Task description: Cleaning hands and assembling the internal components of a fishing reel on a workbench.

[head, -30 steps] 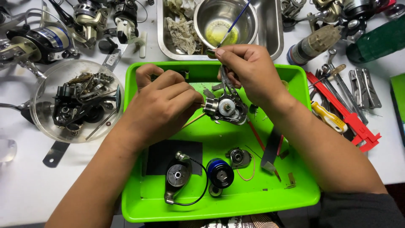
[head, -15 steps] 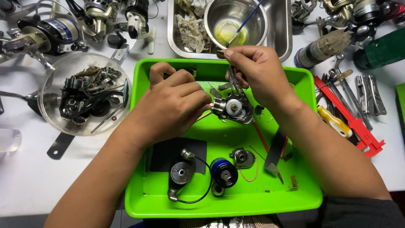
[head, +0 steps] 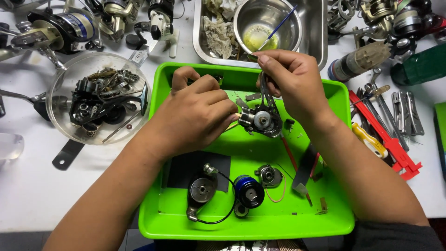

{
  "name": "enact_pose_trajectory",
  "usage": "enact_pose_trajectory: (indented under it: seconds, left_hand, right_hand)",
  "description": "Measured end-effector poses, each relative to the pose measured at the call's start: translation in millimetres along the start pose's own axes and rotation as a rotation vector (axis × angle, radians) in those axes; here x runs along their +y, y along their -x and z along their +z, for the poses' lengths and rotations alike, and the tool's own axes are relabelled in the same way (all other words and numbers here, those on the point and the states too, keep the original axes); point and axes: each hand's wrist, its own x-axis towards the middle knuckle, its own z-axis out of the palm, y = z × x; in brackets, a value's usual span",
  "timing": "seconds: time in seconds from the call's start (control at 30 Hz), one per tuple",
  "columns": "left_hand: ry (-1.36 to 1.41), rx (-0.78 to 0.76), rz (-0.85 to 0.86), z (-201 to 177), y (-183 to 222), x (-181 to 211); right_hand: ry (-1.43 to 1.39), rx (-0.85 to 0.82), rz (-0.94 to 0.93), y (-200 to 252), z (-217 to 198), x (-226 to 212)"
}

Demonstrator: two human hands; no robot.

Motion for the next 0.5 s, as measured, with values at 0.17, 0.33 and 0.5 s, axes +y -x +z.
enact_pose_trajectory:
  seconds: [0.17, 0.33, 0.5]
  left_hand:
    - [-0.056, 0.091, 0.035, 0, 0, 0]
    - [0.091, -0.038, 0.013, -2, -2, 0]
    - [-0.004, 0.047, 0.021, -1, -2, 1]
  right_hand:
    - [0.089, 0.002, -0.08, 9, 1, -9]
    - [0.132, 0.012, -0.196, 13, 0, -11]
    - [0.103, -0.011, -0.209, 13, 0, -10]
